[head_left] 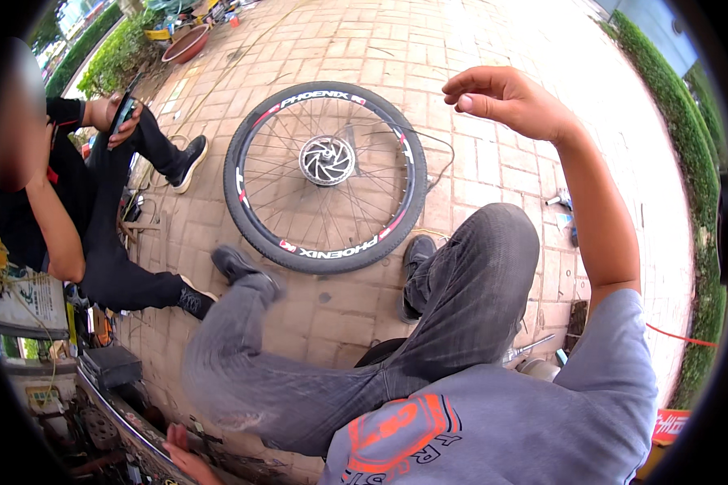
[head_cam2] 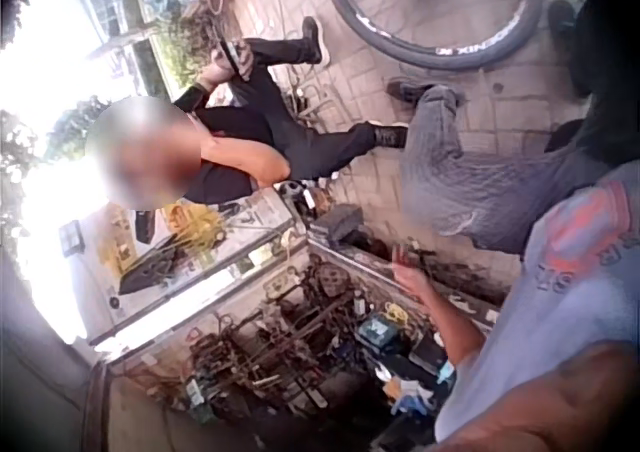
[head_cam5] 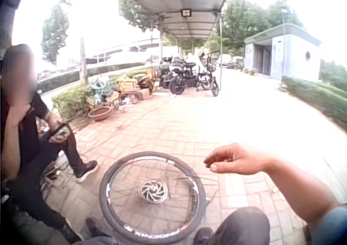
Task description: The person sits on the ground and uses a small tool to adjust the hub and disc brake rotor of a bicycle wheel. They repeatedly tighten and loosen components at the center of the wheel while another person sits nearby.
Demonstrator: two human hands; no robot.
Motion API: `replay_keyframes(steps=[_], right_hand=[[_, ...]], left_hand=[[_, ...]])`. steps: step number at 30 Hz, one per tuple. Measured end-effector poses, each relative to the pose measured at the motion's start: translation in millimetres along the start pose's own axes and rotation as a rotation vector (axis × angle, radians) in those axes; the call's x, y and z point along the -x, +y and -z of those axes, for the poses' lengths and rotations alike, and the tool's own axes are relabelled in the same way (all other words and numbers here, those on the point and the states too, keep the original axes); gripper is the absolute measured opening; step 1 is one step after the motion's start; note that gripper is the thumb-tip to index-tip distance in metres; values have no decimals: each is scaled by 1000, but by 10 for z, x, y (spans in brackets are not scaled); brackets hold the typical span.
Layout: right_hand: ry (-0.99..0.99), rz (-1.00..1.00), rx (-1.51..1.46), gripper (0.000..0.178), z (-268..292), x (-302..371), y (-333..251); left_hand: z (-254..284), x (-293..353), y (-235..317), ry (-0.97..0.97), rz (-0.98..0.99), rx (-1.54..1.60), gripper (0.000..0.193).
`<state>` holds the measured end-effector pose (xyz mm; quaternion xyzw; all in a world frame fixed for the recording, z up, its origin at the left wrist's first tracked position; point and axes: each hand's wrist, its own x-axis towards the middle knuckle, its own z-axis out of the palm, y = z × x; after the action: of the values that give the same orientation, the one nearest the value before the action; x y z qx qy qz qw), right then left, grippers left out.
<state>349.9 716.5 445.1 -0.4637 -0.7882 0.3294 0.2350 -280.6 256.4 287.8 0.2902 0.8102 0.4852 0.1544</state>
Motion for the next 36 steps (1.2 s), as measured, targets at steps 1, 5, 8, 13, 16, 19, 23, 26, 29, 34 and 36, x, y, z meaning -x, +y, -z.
replay_keyframes(steps=[1,5,8,13,16,19,23,26,29,34,36], right_hand=[[-22,-58,14,47,3,41,107],[-15,-301,1,44,-98,32,770],[9,-528,-93,45,-281,228,1552],[277,-838,-295,39,-1478,1074,2837],[315,-937,-173,38,-2464,1938,3138],[209,-1094,-224,40,-3220,2437,2951],[305,-1112,-212,32,-3560,2662,2774],[467,-1024,-72,22,-3517,2277,3033],[491,-949,152,24,-3329,1948,3384],[177,-1000,209,33,-3248,1728,3623],[202,-961,237,36,-3265,1670,3623]], left_hand=[[-119,-218,104,-110,-12,41,54],[-1323,-514,1411,-198,-341,-159,45],[-1777,-548,1950,-355,-678,-262,43],[-2308,-795,2579,-882,-1079,-108,37],[-2813,-628,2697,-998,-858,-238,33],[-3228,-576,2438,-893,-481,-267,39],[-3302,-756,2328,-927,-151,-294,41],[-3329,-853,2337,-933,-78,-175,39],[-3547,-702,2423,-940,-201,-50,54],[-3745,-659,2680,-996,-150,42,55],[-3641,-620,2769,-997,-118,98,54]])
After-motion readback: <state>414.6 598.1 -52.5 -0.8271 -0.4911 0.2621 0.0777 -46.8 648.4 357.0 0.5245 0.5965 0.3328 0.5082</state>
